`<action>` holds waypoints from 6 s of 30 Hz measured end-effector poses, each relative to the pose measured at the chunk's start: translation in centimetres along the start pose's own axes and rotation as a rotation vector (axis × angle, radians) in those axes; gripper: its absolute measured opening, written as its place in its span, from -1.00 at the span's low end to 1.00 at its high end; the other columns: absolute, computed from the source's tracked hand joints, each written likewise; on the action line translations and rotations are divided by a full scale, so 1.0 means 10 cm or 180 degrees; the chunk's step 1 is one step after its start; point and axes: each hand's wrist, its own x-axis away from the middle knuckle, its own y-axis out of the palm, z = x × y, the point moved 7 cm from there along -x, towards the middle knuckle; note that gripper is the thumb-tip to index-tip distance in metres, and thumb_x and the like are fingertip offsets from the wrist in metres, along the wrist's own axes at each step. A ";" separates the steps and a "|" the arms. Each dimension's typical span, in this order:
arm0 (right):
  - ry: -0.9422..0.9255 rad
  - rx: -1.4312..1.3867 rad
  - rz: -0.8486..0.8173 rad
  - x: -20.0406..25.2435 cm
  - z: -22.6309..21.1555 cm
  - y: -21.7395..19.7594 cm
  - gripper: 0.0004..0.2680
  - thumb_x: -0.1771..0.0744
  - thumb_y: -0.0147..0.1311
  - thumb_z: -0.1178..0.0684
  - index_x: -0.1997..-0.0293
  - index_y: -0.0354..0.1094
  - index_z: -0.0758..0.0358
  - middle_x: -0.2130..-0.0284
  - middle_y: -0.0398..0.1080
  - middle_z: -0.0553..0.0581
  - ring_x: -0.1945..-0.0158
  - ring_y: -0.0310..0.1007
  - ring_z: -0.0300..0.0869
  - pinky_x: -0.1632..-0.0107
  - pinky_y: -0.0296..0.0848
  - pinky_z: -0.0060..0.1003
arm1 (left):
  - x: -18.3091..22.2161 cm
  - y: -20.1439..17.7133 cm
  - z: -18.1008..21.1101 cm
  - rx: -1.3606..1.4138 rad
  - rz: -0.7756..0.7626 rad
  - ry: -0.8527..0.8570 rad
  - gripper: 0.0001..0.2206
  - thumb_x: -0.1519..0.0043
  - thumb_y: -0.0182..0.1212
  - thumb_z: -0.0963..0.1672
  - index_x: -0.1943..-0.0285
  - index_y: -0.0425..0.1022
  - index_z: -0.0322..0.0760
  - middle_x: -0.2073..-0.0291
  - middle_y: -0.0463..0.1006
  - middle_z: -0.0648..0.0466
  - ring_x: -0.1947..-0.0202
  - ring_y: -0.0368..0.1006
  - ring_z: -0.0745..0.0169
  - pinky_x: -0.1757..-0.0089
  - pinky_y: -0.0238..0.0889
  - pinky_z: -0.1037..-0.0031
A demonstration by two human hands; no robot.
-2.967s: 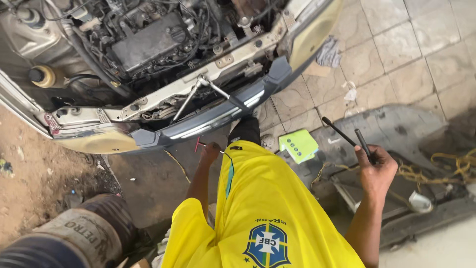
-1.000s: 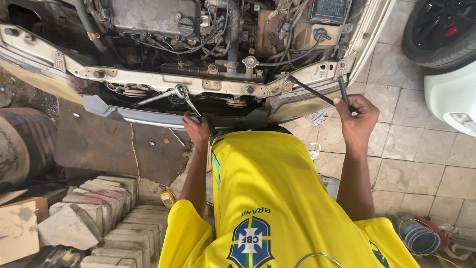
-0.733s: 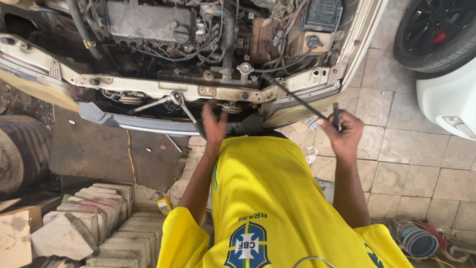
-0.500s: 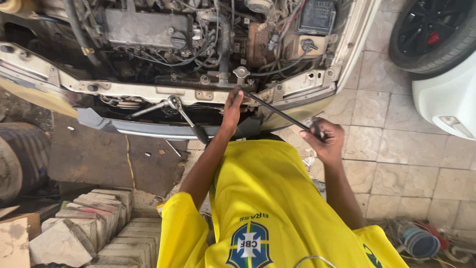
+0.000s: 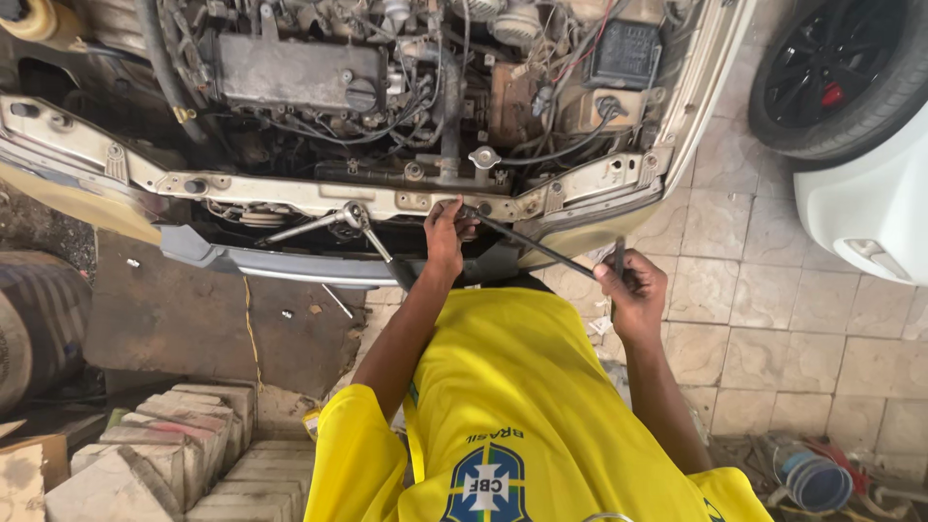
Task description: The person manipulates various components and hoses within the engine bay of a car, using a socket wrench to tighten bolts on the radiator support and engine block.
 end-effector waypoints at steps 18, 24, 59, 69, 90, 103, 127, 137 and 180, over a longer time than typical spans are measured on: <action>0.0974 0.0695 -0.0497 -0.05 0.45 0.11 -0.83 -0.35 0.12 0.24 -0.04 0.48 0.39 0.37 0.52 0.03 0.53 0.17 -0.44 0.49 0.16 -0.49 | -0.18 0.16 0.20 -0.0303 -0.0184 0.0246 -0.65 -0.28 0.27 0.02 -0.15 0.46 -0.17 0.17 0.62 0.07 0.23 0.58 0.27 0.23 0.42 0.35; 0.0632 0.0688 -0.0406 -0.57 0.38 0.04 -0.83 -0.38 0.11 0.23 -0.07 0.48 0.41 0.37 0.48 0.02 0.51 0.16 -0.44 0.48 0.12 -0.52 | -0.06 0.22 0.44 -0.0453 0.0244 0.0418 -0.44 -0.23 0.24 -0.01 -0.39 0.08 0.08 -0.04 0.56 0.10 0.17 0.57 0.24 0.18 0.39 0.32; 0.2087 -0.2902 0.1474 -2.77 3.02 0.79 -0.87 -0.37 0.19 0.14 -0.02 0.46 0.12 0.28 0.57 0.06 0.28 0.54 -0.24 0.33 0.35 -0.35 | 0.87 -1.16 0.19 -0.0410 0.1226 0.0282 -0.80 -0.31 0.11 -0.12 -0.04 0.50 -0.28 0.25 0.63 -0.02 0.33 0.55 0.21 0.30 0.32 0.41; 0.2222 -0.3005 0.1531 -2.75 3.06 0.79 -0.84 -0.39 0.14 0.13 -0.09 0.45 0.13 0.26 0.57 0.07 0.27 0.53 -0.24 0.32 0.35 -0.32 | 0.75 -1.10 0.26 -0.0492 0.1139 0.0303 -0.85 -0.32 0.13 -0.11 0.04 0.48 -0.27 0.25 0.63 0.01 0.32 0.52 0.24 0.32 0.30 0.42; 0.2101 -0.2999 0.1501 -2.74 3.12 0.75 -0.85 -0.39 0.12 0.14 -0.08 0.45 0.17 0.23 0.55 0.07 0.22 0.55 -0.23 0.28 0.38 -0.31 | 0.68 -0.94 0.38 -0.0752 0.1197 0.0213 -0.82 -0.31 0.15 -0.08 0.01 0.48 -0.21 0.20 0.68 0.03 0.25 0.53 0.28 0.20 0.28 0.43; 0.2606 -0.2972 0.1680 -2.74 3.25 0.89 -0.82 -0.39 0.07 0.10 -0.12 0.30 0.11 0.16 0.49 0.07 0.18 0.52 -0.20 0.26 0.38 -0.27 | 0.61 -0.94 0.31 -0.0903 0.1202 0.0030 -0.78 -0.28 0.17 -0.07 -0.03 0.50 -0.21 0.18 0.68 0.01 0.24 0.55 0.26 0.20 0.27 0.40; 0.2874 0.4261 -0.1992 -2.83 3.50 1.46 -0.30 -0.38 0.04 -0.05 -0.62 -0.51 0.23 -0.43 0.05 0.16 -0.06 0.46 -0.02 0.07 0.34 -0.13 | 0.65 -1.27 0.41 -0.0981 0.1355 -0.0025 -0.77 -0.30 0.15 -0.09 -0.08 0.50 -0.25 0.20 0.66 0.04 0.24 0.55 0.28 0.24 0.29 0.44; 0.2592 0.4670 -0.2251 -2.83 3.51 1.59 -0.27 -0.33 0.17 -0.02 -0.59 -0.42 0.20 -0.53 -0.21 0.11 -0.23 0.32 0.08 -0.02 0.44 -0.02 | 0.57 -1.20 0.34 -0.1021 0.1251 0.0016 -0.77 -0.29 0.16 -0.08 -0.02 0.51 -0.28 0.21 0.66 0.02 0.25 0.56 0.21 0.23 0.31 0.39; 0.3596 -0.2021 0.3263 -2.37 3.98 1.15 -0.81 -0.36 0.06 -0.03 0.14 0.37 0.30 0.42 0.41 0.05 0.31 0.37 -0.19 0.06 0.25 -0.23 | 0.29 -1.01 0.43 -0.1559 0.0982 -0.0156 -0.75 -0.31 0.12 -0.10 -0.11 0.50 -0.26 0.14 0.68 0.00 0.22 0.58 0.27 0.16 0.30 0.41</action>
